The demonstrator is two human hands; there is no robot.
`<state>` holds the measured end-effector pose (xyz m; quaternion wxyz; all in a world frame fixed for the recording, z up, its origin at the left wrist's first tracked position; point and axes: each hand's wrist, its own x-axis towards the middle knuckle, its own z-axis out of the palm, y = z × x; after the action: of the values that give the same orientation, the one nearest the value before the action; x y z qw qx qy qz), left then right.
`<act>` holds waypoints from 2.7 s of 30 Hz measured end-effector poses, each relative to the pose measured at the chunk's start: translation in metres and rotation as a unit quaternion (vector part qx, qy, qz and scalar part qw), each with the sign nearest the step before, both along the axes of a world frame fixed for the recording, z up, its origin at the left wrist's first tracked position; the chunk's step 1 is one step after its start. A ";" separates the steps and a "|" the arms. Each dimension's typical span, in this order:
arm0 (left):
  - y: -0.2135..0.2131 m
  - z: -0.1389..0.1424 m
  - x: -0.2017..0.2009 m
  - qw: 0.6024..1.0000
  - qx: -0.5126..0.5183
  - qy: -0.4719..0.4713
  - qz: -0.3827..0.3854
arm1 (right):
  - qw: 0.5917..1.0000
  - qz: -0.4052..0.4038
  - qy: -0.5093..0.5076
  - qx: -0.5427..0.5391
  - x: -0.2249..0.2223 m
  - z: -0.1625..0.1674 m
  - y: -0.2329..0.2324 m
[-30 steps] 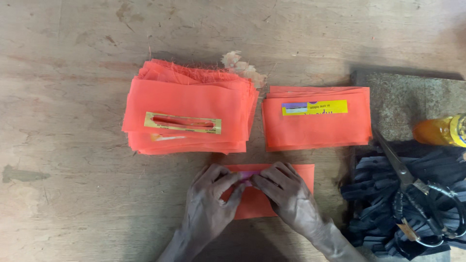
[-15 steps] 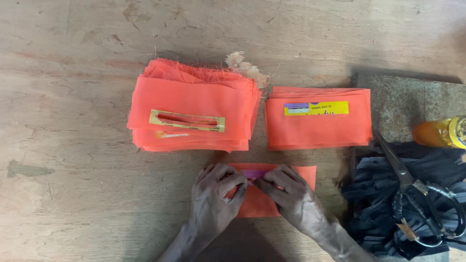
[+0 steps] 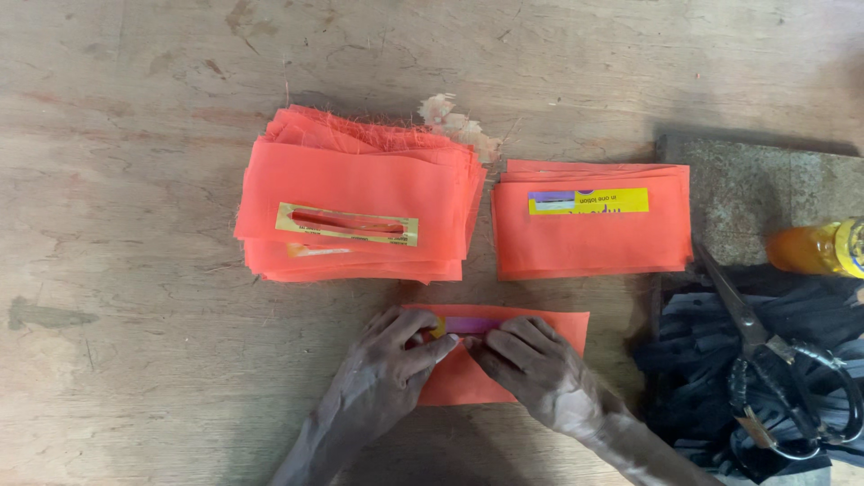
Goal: The person applies adhesive labels to orange fabric pieces on a wooden table. They peel the backing, position the label, and smooth it down, repeating the process for multiple items.
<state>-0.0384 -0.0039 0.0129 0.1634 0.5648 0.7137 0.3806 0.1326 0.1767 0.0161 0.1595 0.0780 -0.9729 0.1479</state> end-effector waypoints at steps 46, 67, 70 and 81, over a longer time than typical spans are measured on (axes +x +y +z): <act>-0.017 -0.020 0.039 0.991 0.011 0.130 -0.005 | 0.999 0.027 -0.033 0.023 0.001 0.001 0.007; -0.004 -0.014 0.048 0.978 -0.097 0.185 0.001 | 0.995 0.020 -0.071 0.066 0.018 0.002 0.018; -0.005 -0.015 0.048 0.980 -0.092 0.179 0.002 | 0.995 0.010 -0.085 0.058 0.023 0.004 0.020; -0.014 -0.013 0.043 0.976 -0.100 0.180 0.072 | 0.995 -0.065 -0.023 0.066 0.038 0.005 0.022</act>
<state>0.0050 -0.0182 0.0000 0.0603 0.5523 0.8043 0.2107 0.1708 0.1989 0.0210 0.1411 0.0214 -0.9870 0.0745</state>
